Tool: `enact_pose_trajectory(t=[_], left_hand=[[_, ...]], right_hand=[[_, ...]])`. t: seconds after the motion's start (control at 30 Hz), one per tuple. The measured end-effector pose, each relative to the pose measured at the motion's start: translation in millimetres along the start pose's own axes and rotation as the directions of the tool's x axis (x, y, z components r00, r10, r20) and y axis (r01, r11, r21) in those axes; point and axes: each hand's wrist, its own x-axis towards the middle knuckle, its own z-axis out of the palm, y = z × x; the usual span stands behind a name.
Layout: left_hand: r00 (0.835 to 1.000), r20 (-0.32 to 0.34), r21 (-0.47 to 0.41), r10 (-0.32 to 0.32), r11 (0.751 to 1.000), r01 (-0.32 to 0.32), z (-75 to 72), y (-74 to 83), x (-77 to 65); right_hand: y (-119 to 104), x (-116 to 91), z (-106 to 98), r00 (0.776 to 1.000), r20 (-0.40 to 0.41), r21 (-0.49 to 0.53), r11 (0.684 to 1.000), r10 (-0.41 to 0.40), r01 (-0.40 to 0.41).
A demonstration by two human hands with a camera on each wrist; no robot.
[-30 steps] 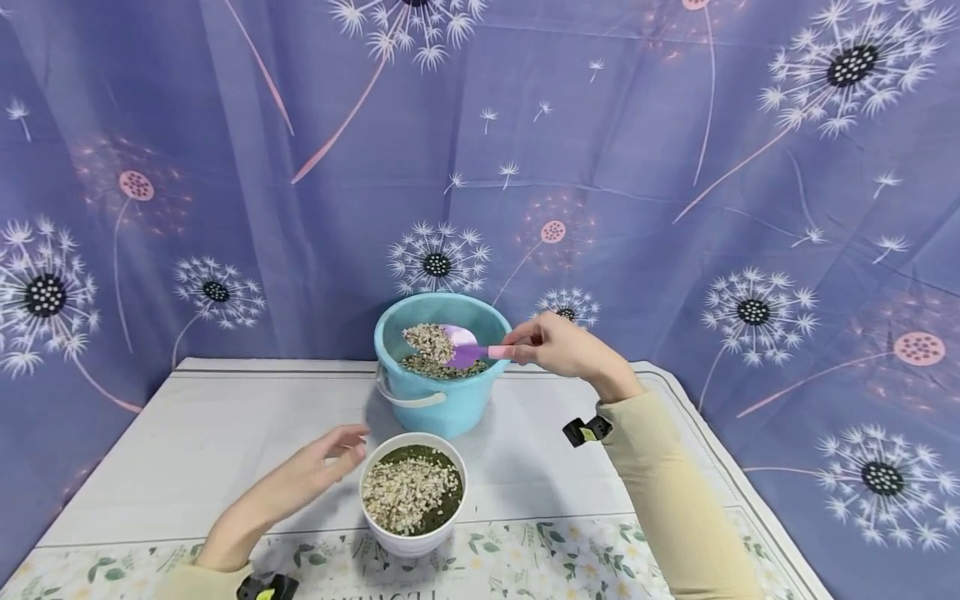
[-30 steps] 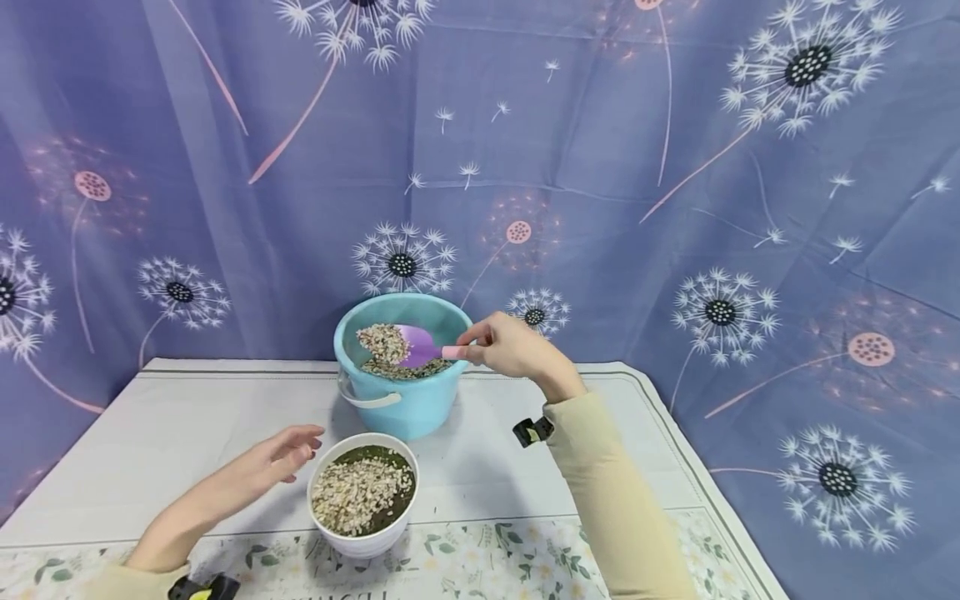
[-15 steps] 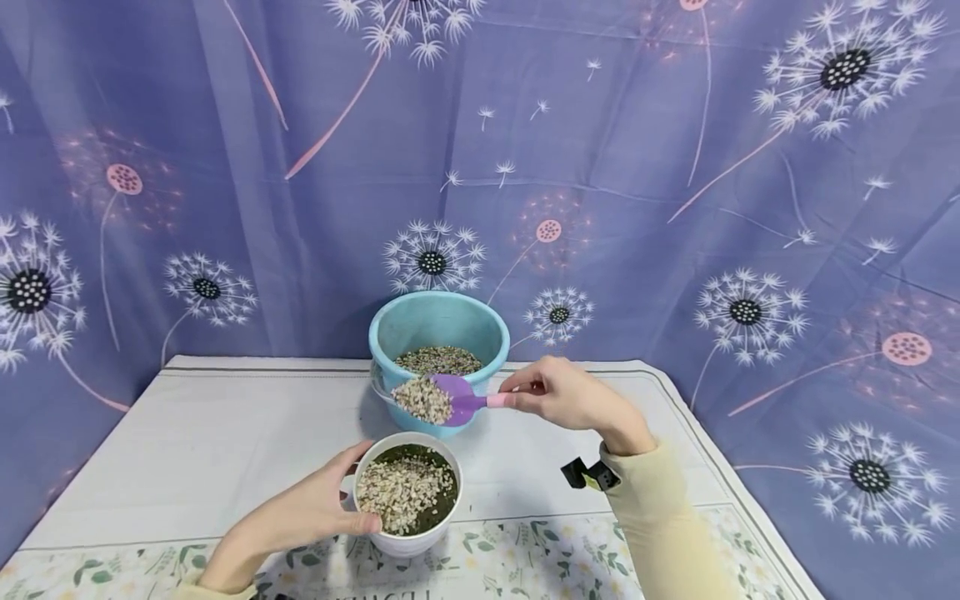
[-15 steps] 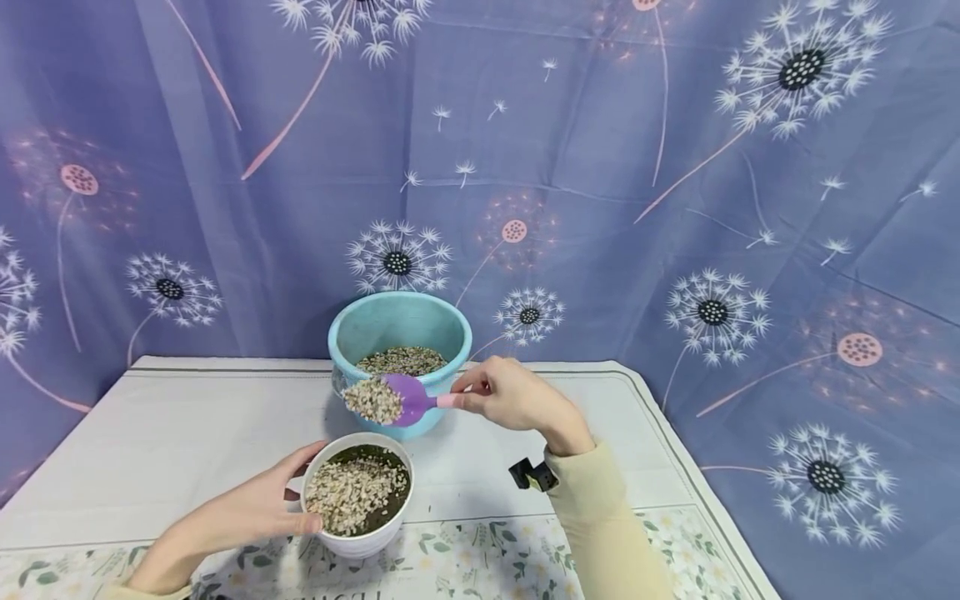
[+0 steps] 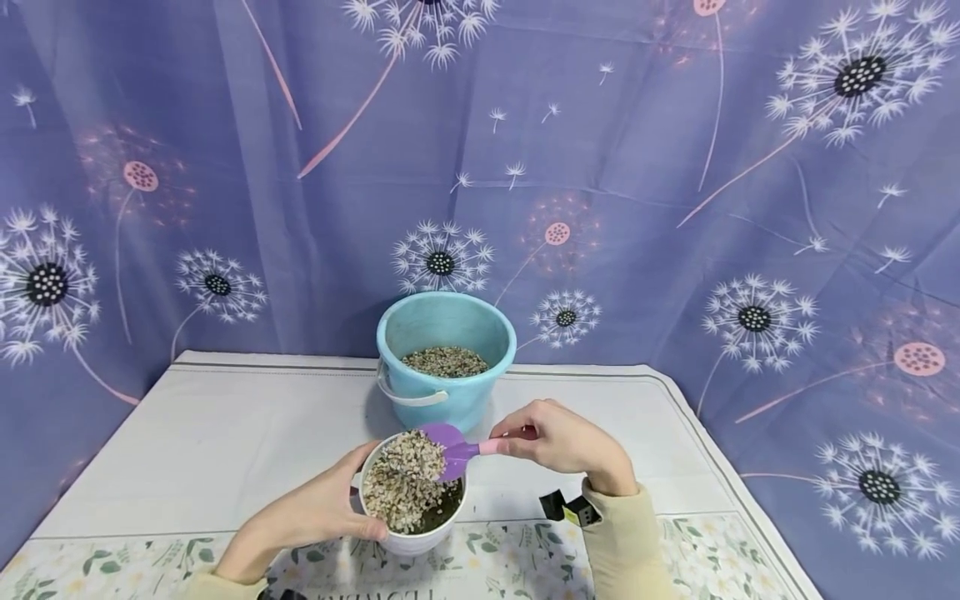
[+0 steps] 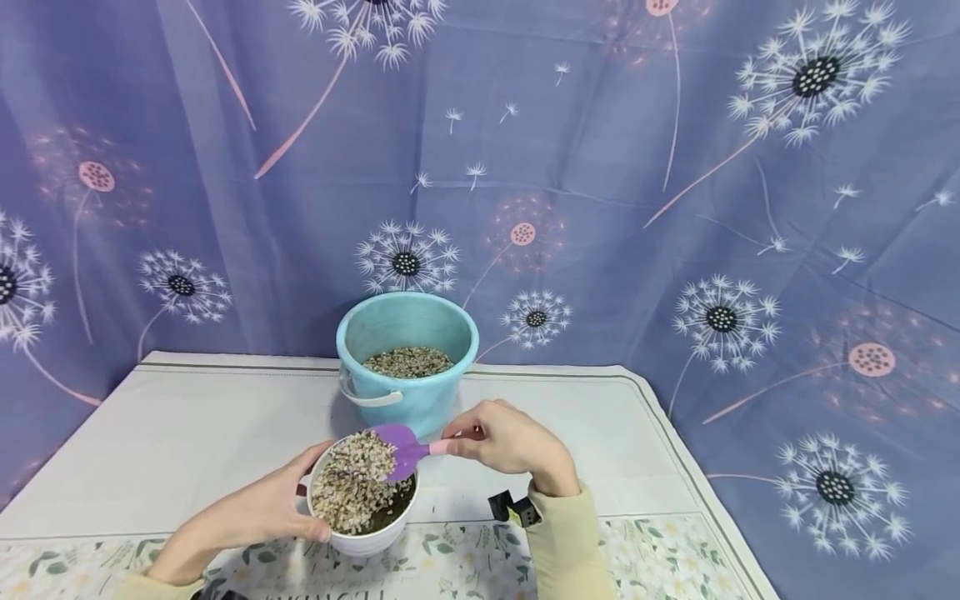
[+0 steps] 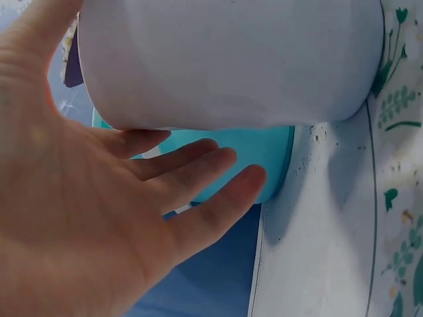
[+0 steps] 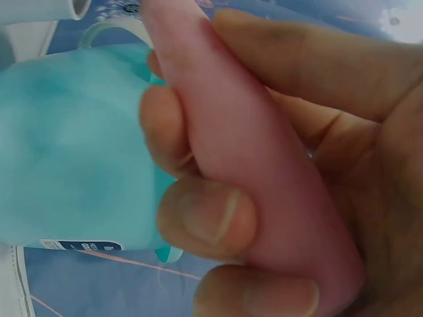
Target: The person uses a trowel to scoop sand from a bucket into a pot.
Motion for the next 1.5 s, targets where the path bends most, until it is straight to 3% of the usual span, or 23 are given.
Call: enact_pose_trajectory(t=[0.17, 0.4, 0.63, 1.27, 1.5], left_hand=[[0.999, 0.018, -0.016, 0.036, 0.999, -0.036, 0.5, -0.6, 4.0], [1.0, 0.005, 0.028, -0.021, 0.999, 0.021, 0.3, 0.6, -2.0], [1.0, 0.022, -0.031, -0.021, 0.999, 0.022, 2.4, -0.7, -1.5], [0.999, 0.026, -0.05, -0.038, 0.998, 0.039, 3.6, -3.8, -2.1], [0.998, 0.033, -0.059, -0.053, 0.997, 0.055, 3.9, -3.0, -1.4]], right_hand=[[5.1, -4.0, 4.2, 1.0, -0.005, 0.023, 1.0, 0.002, -0.002], [6.9, 0.6, 8.1, 1.0, 0.007, -0.028, 0.999, 0.021, -0.021], [9.7, 2.3, 9.3, 0.999, 0.03, -0.044, 0.999, 0.012, -0.01], [3.3, 2.4, 14.6, 0.999, 0.031, -0.09, 0.996, -0.016, 0.019], [-0.5, -0.9, 13.9, 1.0, 0.006, -0.143, 0.99, 0.014, -0.013]])
